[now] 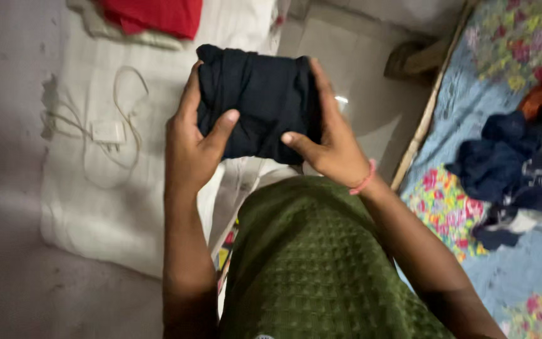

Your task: The person picks up several folded pieces of clothing and a pair of trousers from a bed and stacks them onto a white counter by hand.

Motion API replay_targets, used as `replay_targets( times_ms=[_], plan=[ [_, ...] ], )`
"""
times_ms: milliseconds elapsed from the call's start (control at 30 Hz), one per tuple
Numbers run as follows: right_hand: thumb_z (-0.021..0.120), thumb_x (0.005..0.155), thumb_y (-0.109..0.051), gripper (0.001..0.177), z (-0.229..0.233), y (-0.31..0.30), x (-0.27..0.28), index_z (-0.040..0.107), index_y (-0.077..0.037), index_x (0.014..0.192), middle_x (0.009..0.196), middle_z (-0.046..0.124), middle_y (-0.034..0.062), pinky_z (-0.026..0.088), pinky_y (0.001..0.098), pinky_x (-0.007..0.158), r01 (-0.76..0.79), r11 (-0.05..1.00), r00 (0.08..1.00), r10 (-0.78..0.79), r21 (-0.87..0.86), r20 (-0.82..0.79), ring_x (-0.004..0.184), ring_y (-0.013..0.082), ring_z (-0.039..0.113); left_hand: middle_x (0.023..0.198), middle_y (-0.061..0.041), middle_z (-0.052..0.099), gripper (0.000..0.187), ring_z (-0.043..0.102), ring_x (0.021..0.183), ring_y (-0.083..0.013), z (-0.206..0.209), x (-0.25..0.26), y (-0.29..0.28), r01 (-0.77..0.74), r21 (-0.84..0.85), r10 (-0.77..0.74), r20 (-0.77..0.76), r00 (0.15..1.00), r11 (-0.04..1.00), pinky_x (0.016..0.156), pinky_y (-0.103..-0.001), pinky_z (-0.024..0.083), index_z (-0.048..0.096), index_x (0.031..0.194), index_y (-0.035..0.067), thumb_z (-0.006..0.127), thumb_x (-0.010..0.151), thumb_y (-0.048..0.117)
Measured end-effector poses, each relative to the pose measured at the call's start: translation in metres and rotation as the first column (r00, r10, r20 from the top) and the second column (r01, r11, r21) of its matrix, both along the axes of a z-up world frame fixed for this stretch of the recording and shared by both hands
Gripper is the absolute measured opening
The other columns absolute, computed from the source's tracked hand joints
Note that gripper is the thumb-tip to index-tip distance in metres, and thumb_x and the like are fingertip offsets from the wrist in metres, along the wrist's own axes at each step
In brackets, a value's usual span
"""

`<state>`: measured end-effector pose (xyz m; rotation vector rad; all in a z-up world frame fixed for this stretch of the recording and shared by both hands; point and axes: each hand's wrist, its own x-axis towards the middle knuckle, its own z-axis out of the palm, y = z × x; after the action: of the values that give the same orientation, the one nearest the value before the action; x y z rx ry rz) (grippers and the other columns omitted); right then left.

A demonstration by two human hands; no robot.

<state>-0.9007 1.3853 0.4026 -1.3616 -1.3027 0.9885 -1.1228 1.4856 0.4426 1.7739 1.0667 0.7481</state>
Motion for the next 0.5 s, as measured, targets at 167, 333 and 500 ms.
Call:
replay_targets(
  times_ms=[167,333,500],
  plan=[
    [0.075,0.092,-0.002,0.101,-0.013,0.074,0.003,0.008,-0.002,0.168,0.176,0.022,0.0209,0.018,0.0395,0.136,-0.117,0.992,0.973,0.108,-0.036,-0.204,0.166,0.0296,0.021,0.161,-0.021,0.054,0.069,0.054,0.150,-0.0286,0.004,0.001,0.063,-0.028,0.091,0.038,-0.109,0.993,0.995,0.125,-0.037,0.042,0.039,0.161,-0.001,0.072,0.103,0.013],
    [0.079,0.100,0.000,0.094,-0.038,0.150,0.033,0.012,0.000,0.166,0.174,0.020,0.0195,0.013,0.0363,0.138,-0.276,0.949,0.951,0.293,0.149,-0.103,0.164,0.0276,0.016,0.166,-0.020,0.050,0.070,0.047,0.158,-0.0280,-0.018,0.005,0.097,-0.176,0.184,0.201,-0.127,0.971,0.967,0.134,-0.038,0.035,0.036,0.164,0.000,0.073,0.106,0.012],
    [0.082,0.103,-0.002,0.082,-0.041,0.228,0.058,0.026,0.001,0.164,0.169,0.038,0.0204,0.023,0.0365,0.136,-0.353,0.914,0.935,0.341,0.199,0.096,0.161,0.0290,0.033,0.167,-0.019,0.040,0.071,0.038,0.158,-0.0270,-0.052,0.031,0.108,-0.427,0.121,0.408,0.156,0.900,0.896,0.137,-0.038,0.030,0.032,0.162,0.000,0.078,0.110,0.012]
  ],
)
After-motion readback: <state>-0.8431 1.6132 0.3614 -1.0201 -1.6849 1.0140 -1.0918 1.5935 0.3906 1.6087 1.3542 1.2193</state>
